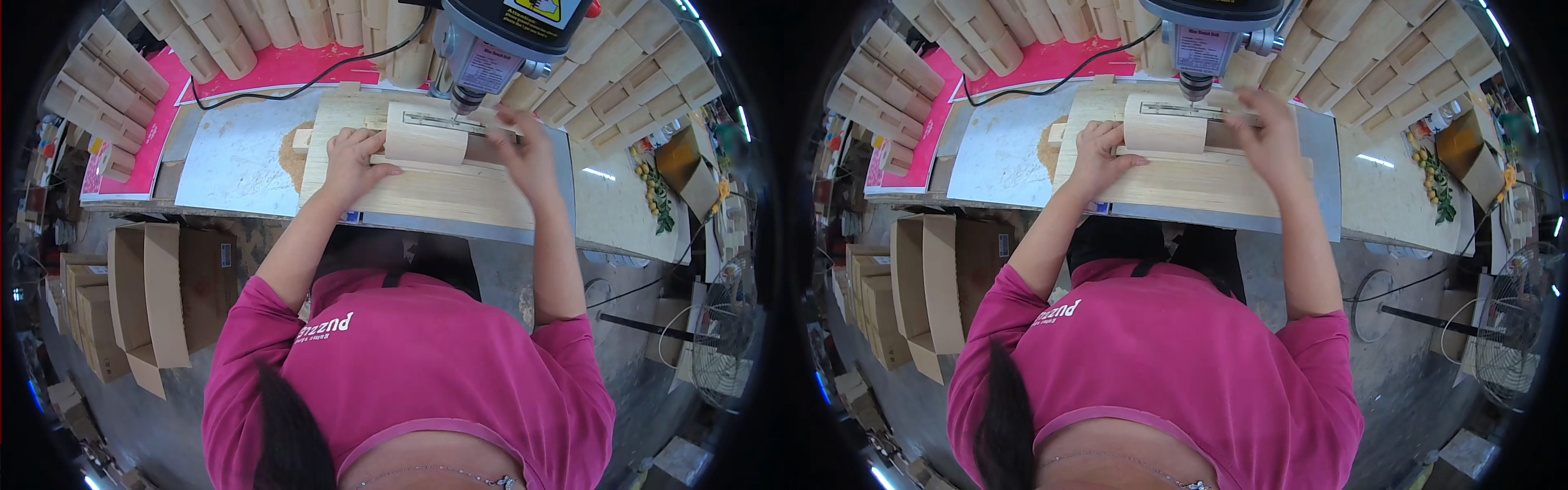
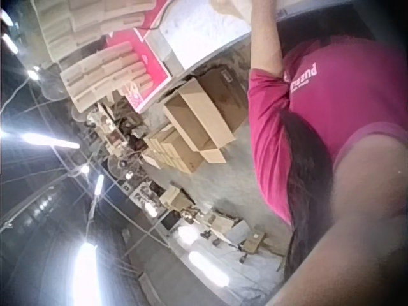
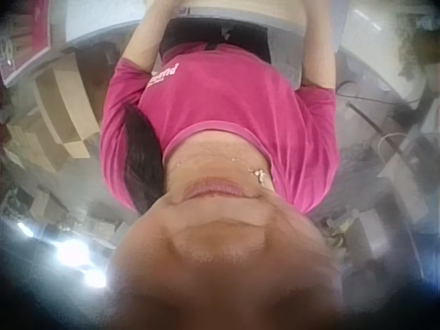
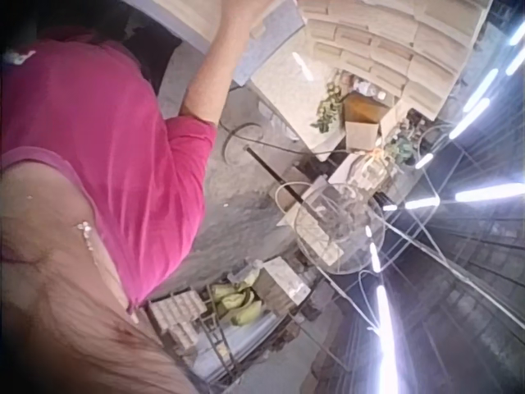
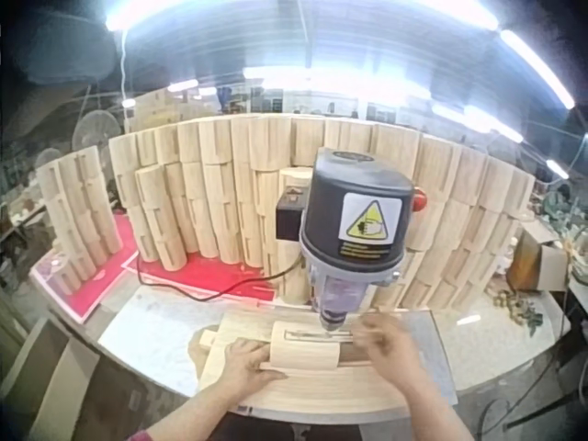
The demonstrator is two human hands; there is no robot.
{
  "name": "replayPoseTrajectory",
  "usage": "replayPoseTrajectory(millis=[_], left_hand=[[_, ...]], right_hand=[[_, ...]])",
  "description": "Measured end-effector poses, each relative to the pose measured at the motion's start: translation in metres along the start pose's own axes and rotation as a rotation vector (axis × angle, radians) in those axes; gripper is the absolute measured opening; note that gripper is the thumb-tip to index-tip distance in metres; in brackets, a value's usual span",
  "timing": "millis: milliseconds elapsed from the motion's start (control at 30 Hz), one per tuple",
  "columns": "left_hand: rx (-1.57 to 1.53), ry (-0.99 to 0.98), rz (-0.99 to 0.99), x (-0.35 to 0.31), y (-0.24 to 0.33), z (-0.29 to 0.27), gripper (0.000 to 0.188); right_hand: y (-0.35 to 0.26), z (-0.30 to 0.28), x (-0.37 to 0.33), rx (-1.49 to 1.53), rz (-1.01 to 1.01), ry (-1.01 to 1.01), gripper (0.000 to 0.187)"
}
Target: Drilling holes into cylindrical wooden pieces using a drill press.
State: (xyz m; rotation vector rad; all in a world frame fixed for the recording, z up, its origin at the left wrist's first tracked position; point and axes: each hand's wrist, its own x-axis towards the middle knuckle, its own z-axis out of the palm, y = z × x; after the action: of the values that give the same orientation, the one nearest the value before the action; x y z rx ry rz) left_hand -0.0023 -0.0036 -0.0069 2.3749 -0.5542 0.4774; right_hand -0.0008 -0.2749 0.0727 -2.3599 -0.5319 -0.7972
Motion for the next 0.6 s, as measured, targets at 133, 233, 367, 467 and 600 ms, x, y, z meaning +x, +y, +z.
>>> replayPoseTrajectory(millis=[133,233,367,467,600], left_hand=[[0.017,-0.047,-0.03,-0.003,0.002,-0.002,0.053],[-0.013,-0.075,-0.028,0.002,0.004,0.001,0.052],[-0.011,-0.092,-0.066,-0.001,0.002,0.002,0.052],[-0.011,-0.089,-0.063,-0.002,0.003,0.001,0.052],[-0.051,-0.075,-0.024,0.0,-0.001,0.005,0.052]], right_hand=[[0.002,-0.055,0.065,0.251,0.068,0.337,0.026],[-0.021,-0.089,0.125,0.201,-0.074,0.442,0.024],[-0.03,-0.077,0.161,0.299,0.039,0.14,0.04],[-0.046,-0.083,0.148,-0.151,0.012,0.241,0.039],[-0.076,-0.097,0.107,-0.484,0.039,0.276,0.04]])
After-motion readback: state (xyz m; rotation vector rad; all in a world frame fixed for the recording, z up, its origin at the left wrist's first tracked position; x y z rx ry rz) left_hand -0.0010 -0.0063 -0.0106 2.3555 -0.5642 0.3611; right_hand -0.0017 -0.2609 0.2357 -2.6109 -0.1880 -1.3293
